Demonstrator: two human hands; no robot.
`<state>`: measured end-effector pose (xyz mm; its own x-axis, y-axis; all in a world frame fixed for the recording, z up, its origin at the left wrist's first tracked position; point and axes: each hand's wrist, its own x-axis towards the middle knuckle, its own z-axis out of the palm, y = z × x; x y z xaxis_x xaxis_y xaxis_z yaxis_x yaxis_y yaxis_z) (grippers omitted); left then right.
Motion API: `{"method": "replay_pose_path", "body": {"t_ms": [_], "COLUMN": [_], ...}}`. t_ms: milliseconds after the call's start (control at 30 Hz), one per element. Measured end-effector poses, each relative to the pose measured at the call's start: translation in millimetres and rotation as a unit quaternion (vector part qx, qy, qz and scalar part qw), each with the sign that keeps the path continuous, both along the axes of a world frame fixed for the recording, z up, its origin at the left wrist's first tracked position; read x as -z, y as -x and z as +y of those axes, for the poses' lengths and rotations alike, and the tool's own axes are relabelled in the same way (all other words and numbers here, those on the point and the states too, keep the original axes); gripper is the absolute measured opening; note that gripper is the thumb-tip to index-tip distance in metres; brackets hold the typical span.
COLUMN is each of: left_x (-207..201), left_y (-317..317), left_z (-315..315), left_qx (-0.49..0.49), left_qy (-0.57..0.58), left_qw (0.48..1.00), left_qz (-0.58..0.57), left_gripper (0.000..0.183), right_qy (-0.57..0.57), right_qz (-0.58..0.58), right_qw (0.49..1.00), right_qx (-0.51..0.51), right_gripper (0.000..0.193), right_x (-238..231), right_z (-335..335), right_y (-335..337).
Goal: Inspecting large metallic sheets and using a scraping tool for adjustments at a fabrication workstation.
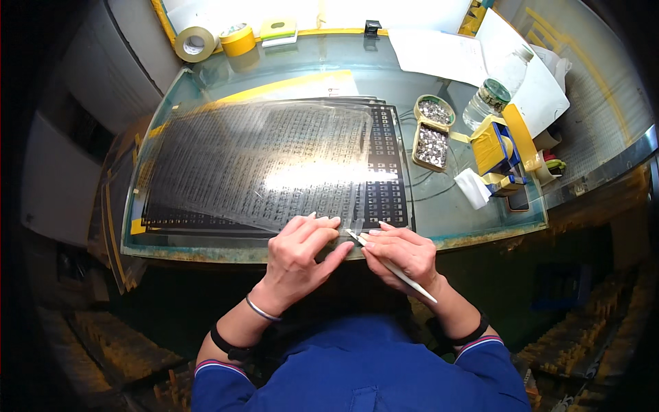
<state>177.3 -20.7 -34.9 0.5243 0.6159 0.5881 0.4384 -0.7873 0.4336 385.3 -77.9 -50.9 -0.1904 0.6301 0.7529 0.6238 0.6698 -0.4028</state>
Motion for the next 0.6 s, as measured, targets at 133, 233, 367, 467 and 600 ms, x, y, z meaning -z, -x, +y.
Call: {"method": "replay_pose_path", "body": {"t_ms": [133, 233, 367, 467, 600], "left_x": [-11.7, -3.6, -4.5, -5.6, -10.8], "left_y": [-3.3, 2.4, 8.4, 10.5, 11.6], "left_z": [2.0, 7.2, 6.1, 7.3, 7.3], "left_qx": [-0.021, -0.013, 0.016, 0.018, 0.021], "left_qy": [0.000, -0.063, -0.065, -0.061, -0.046], "left_qw": [1.000, 0.998, 0.998, 0.998, 0.998], "left_qz": [0.005, -0.024, -0.012, -0.002, 0.047], "left_gripper": [0.020, 0.024, 0.032, 0.033, 0.028], "right_qy": [0.004, -0.002, 0.006, 0.034, 0.087], "right_qz": [0.004, -0.002, 0.023, 0.072, 0.097], "right_qw": [1.000, 1.000, 1.000, 0.997, 0.991], "right_qx": [0.000, -0.007, -0.016, -0.025, -0.012], "right_gripper": [0.020, 0.019, 0.017, 0.014, 0.013], "right_x": [1.2, 2.0, 1.9, 1.6, -7.6], "right_z": [0.7, 1.8, 1.1, -0.5, -1.7], "right_y": [-1.5, -1.5, -3.3, -4.0, -1.7]}}
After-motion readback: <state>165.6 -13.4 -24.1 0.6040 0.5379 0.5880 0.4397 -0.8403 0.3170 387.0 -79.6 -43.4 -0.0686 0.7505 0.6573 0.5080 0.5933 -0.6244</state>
